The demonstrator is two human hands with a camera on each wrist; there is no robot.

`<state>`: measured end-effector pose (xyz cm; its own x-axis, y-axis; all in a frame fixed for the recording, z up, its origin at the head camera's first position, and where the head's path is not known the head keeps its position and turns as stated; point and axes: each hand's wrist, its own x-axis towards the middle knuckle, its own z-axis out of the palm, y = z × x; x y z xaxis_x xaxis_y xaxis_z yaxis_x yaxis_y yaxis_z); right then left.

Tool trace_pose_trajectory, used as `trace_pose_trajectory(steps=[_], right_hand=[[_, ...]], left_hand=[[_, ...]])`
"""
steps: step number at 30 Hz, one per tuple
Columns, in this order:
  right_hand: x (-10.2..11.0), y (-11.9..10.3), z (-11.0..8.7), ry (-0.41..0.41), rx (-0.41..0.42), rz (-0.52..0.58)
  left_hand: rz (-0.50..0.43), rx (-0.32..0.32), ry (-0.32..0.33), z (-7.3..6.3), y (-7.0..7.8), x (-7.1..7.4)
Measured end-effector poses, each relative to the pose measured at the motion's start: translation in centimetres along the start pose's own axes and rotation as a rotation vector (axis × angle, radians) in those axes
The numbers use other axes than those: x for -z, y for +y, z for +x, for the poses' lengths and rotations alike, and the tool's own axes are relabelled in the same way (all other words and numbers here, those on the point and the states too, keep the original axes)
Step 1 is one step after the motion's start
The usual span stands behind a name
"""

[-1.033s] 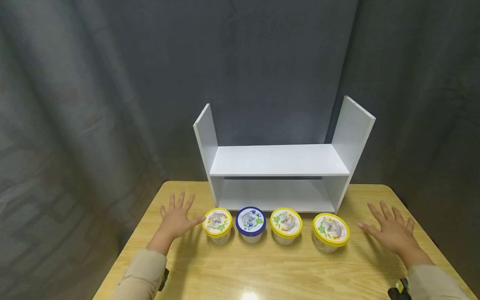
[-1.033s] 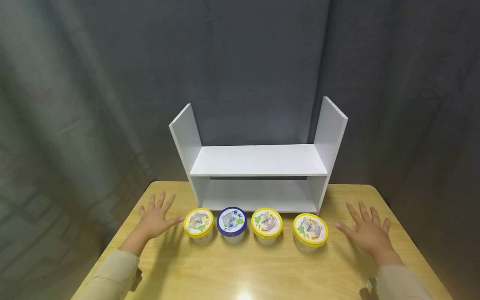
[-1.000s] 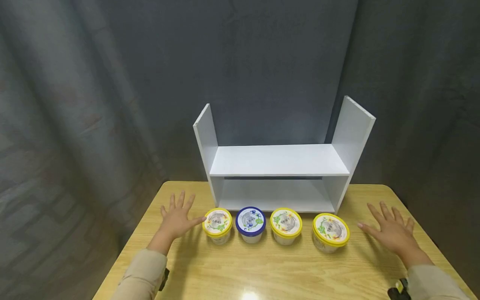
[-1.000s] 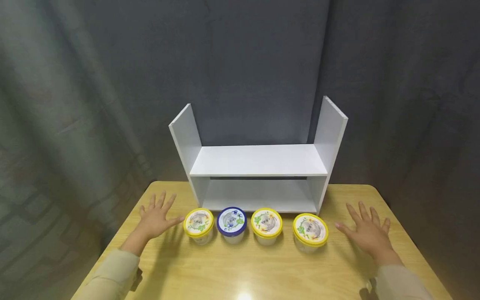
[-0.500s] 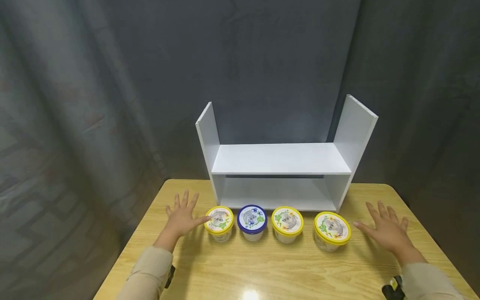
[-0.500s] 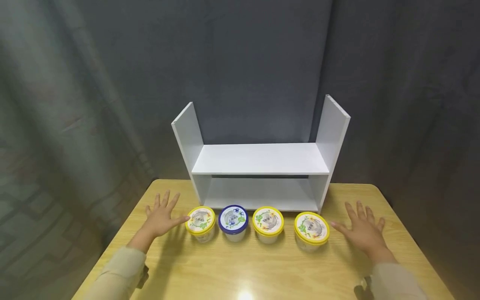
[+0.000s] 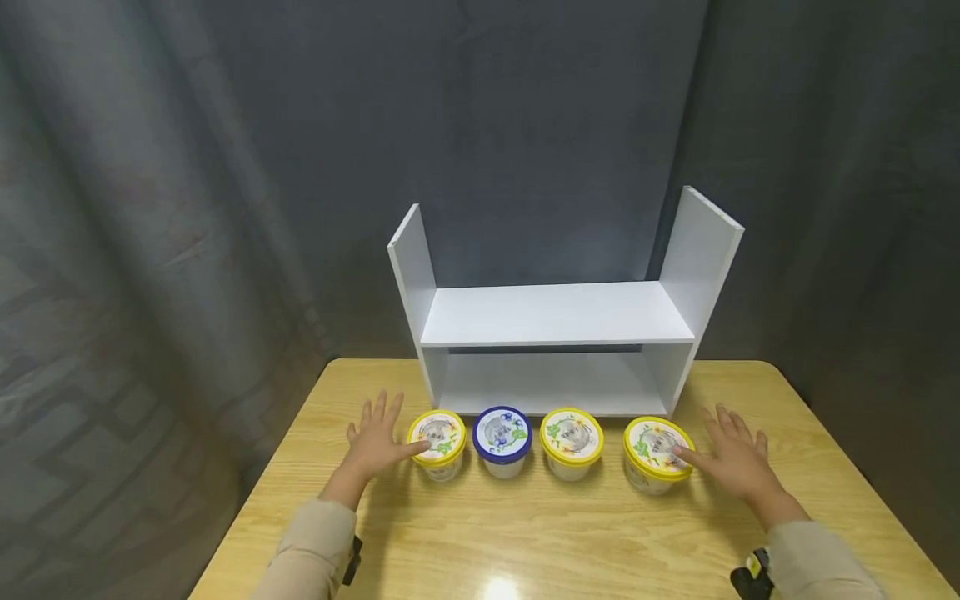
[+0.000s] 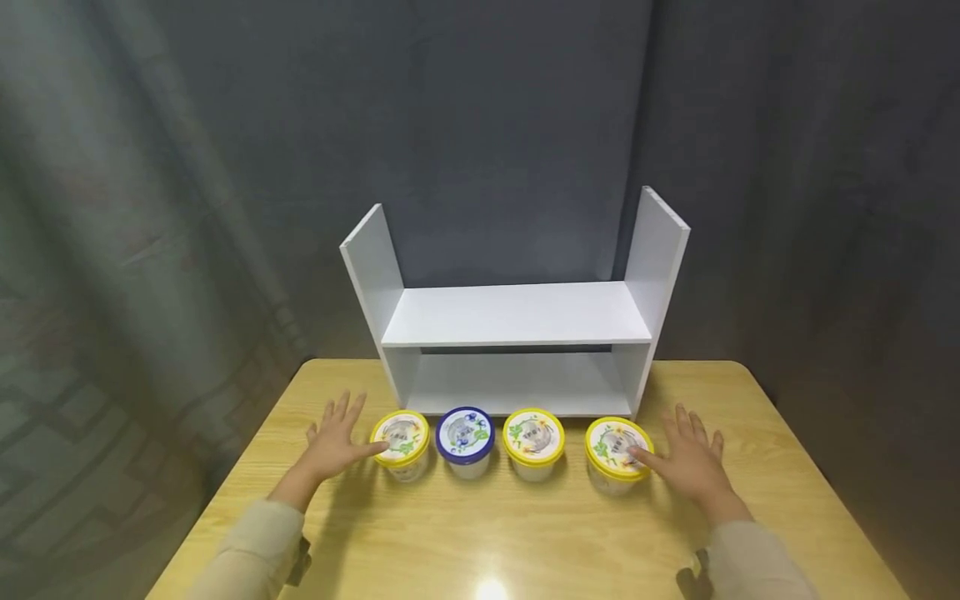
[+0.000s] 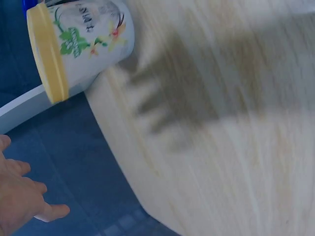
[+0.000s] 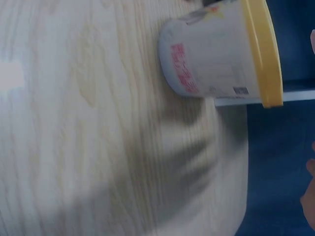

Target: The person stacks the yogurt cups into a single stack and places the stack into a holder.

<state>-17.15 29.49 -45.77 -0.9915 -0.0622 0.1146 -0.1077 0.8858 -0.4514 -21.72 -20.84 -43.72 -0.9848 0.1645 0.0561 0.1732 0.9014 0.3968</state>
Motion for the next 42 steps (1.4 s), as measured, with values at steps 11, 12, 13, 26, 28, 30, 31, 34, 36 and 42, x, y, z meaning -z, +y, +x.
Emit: trace_pose_trajectory(steps=[11, 12, 13, 26, 28, 30, 31, 34, 36, 42], right_hand=[[-2.2, -0.7, -0.5, 0.006, 0.006, 0.080], [-2.3, -0.7, -0.6, 0.013, 0.011, 0.083], [-2.5, -0.8, -0.6, 0.020, 0.017, 0.087], [-4.6, -0.5, -1.7, -0.008, -0.099, 0.269], [-4.8, -0.6, -1.8, -0.016, -0.128, 0.300], [-5.0, -0.7, -2.0, -0.020, -0.156, 0.322], [-5.1, -0.7, -2.0, -0.020, -0.172, 0.334], [-5.4, -1.0, -2.1, -0.009, -0.218, 0.394], [-5.6, -1.1, -2.2, 0.004, -0.252, 0.452], [-5.9, -1.7, -2.4, 0.058, -0.316, 0.602]], left_hand=[[-0.078, 0.037, -0.015, -0.2, 0.4, -2.7], [-0.089, 0.039, -0.009, -0.2, 0.4, -2.9], [-0.098, 0.044, -0.004, -0.1, 0.4, -3.1], [-0.236, 0.078, 0.017, 0.1, -0.1, -5.9], [-0.266, 0.076, 0.030, 0.0, -0.1, -6.2], [-0.299, 0.059, 0.053, 0.1, -0.2, -6.4], [-0.316, 0.051, 0.065, 0.1, -0.2, -6.6], [-0.369, 0.033, 0.097, 0.1, -0.1, -7.0], [-0.405, 0.030, 0.117, 0.0, -0.1, -7.2], [-0.488, 0.045, 0.161, -0.1, 0.2, -7.2]])
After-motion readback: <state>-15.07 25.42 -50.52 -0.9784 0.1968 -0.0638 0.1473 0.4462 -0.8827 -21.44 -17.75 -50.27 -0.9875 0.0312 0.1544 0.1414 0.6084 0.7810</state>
